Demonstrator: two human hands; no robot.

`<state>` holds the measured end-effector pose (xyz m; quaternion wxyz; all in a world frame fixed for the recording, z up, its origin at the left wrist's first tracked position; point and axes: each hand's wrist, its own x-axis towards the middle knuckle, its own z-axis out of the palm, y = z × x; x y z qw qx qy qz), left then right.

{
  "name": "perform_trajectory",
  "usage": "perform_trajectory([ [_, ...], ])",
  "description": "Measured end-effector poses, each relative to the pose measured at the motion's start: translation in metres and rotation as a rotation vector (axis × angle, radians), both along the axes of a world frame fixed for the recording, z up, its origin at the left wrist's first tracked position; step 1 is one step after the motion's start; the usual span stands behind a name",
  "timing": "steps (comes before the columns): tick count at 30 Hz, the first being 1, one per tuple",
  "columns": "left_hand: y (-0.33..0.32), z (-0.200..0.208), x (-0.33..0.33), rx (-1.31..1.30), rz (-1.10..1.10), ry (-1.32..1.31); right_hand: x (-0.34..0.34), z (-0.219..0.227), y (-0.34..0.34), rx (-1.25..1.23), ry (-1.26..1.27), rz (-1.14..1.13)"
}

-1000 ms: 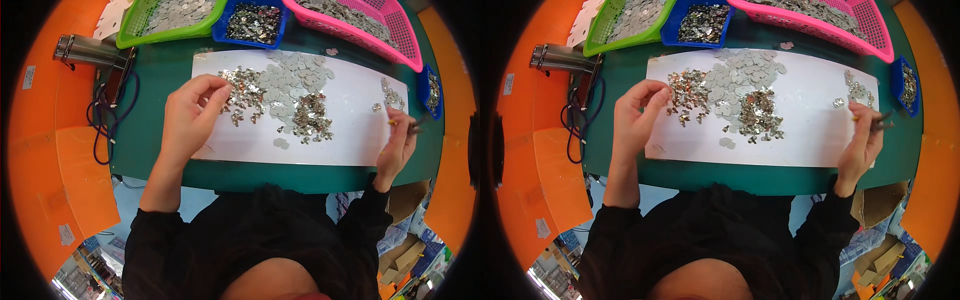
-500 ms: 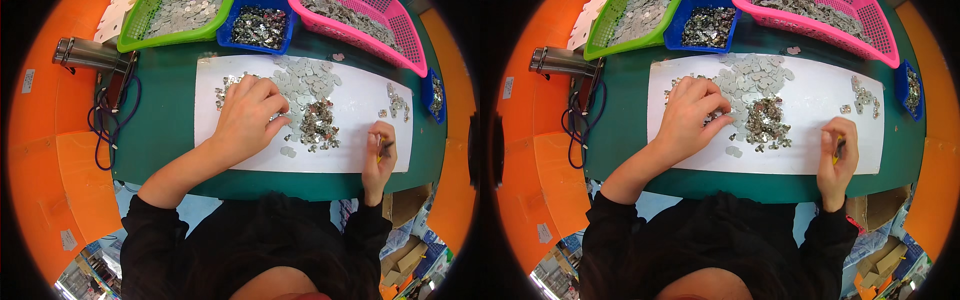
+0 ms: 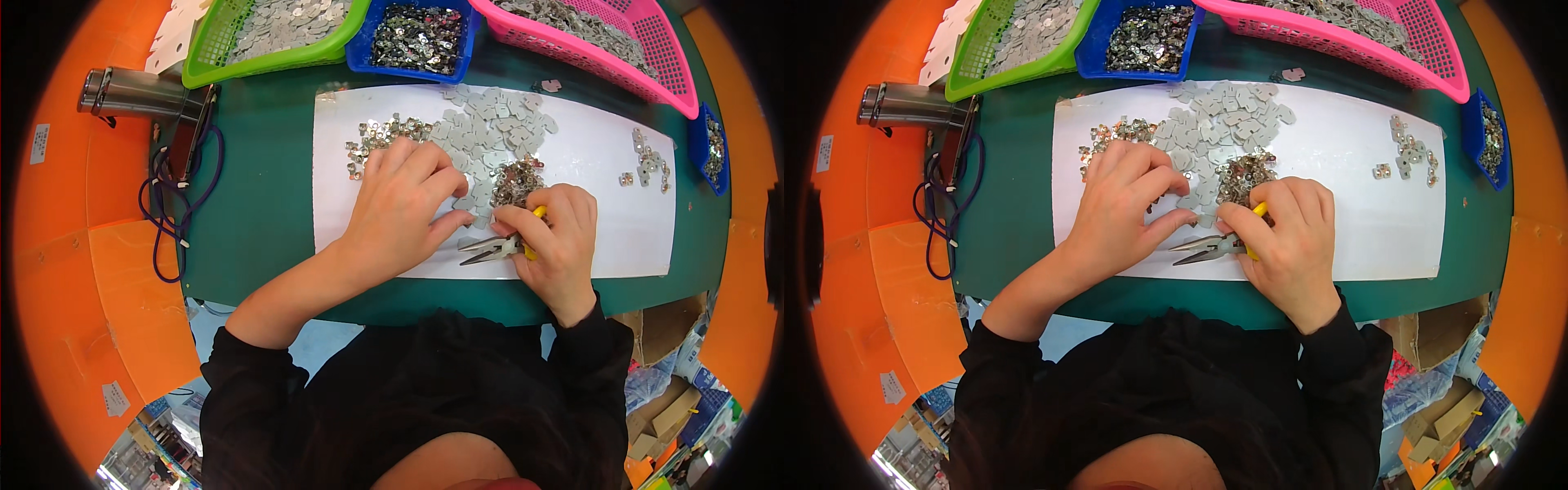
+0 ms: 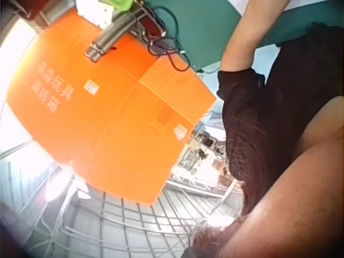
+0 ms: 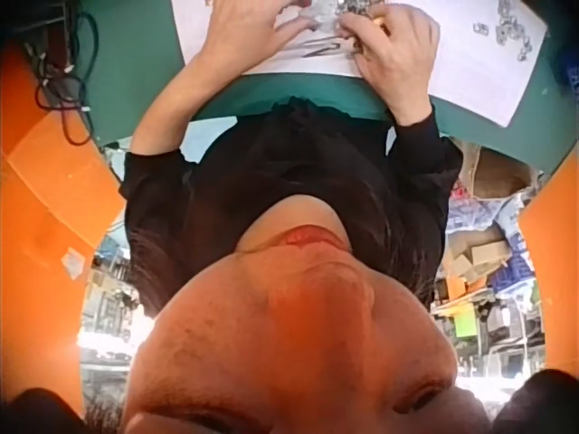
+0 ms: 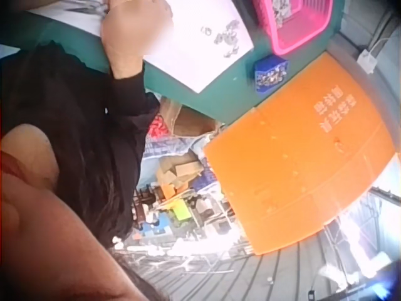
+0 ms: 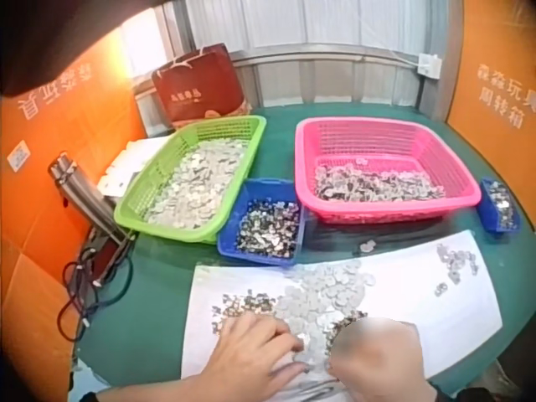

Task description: Assembling small metal parts using pliers at a workbench in a factory setting.

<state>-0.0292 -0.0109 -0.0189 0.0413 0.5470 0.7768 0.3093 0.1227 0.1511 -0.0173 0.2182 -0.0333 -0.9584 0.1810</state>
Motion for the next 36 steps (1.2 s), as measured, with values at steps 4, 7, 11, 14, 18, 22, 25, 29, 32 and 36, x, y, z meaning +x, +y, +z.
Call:
perform_trajectory([
  [4, -0.001, 0.005, 0.001, -0.001, -0.001, -0.017, 0.001, 0.001, 0.001, 0.027, 0.013, -0.028],
  [7, -0.003, -0.004, 0.002, 0.095, -0.013, -0.254, -0.001, 0.006, 0.002, -0.002, 0.001, -0.022],
  [11, -0.003, 0.017, 0.003, 0.021, 0.134, -0.913, -0.003, 0.011, 0.002, -0.214, 0.048, -0.051],
  [14, -0.002, 0.021, 0.002, 0.105, 0.119, -1.503, -0.007, 0.020, -0.003, -0.625, 0.035, -0.116],
  [18, 0.009, 0.023, 0.019, 0.211, 0.136, -1.716, -0.014, 0.027, -0.005, -0.833, 0.046, -0.098],
  [22, 0.013, 0.033, 0.030, 0.272, 0.100, -1.707, -0.017, 0.027, -0.010, -0.832, 0.069, -0.104],
  [25, 0.011, 0.031, 0.030, 0.268, 0.103, -1.799, -0.016, 0.023, -0.012, -0.781, 0.121, -0.094],
  [29, 0.007, 0.021, 0.029, 0.264, 0.146, -1.832, -0.016, 0.020, -0.009, -0.617, 0.112, -0.056],
  [32, 0.007, 0.017, 0.030, 0.308, 0.098, -1.845, -0.018, 0.019, -0.008, -0.578, 0.109, -0.029],
  [36, 0.011, 0.020, 0.031, 0.333, 0.129, -1.913, -0.019, 0.014, -0.007, -0.673, 0.086, -0.027],
])
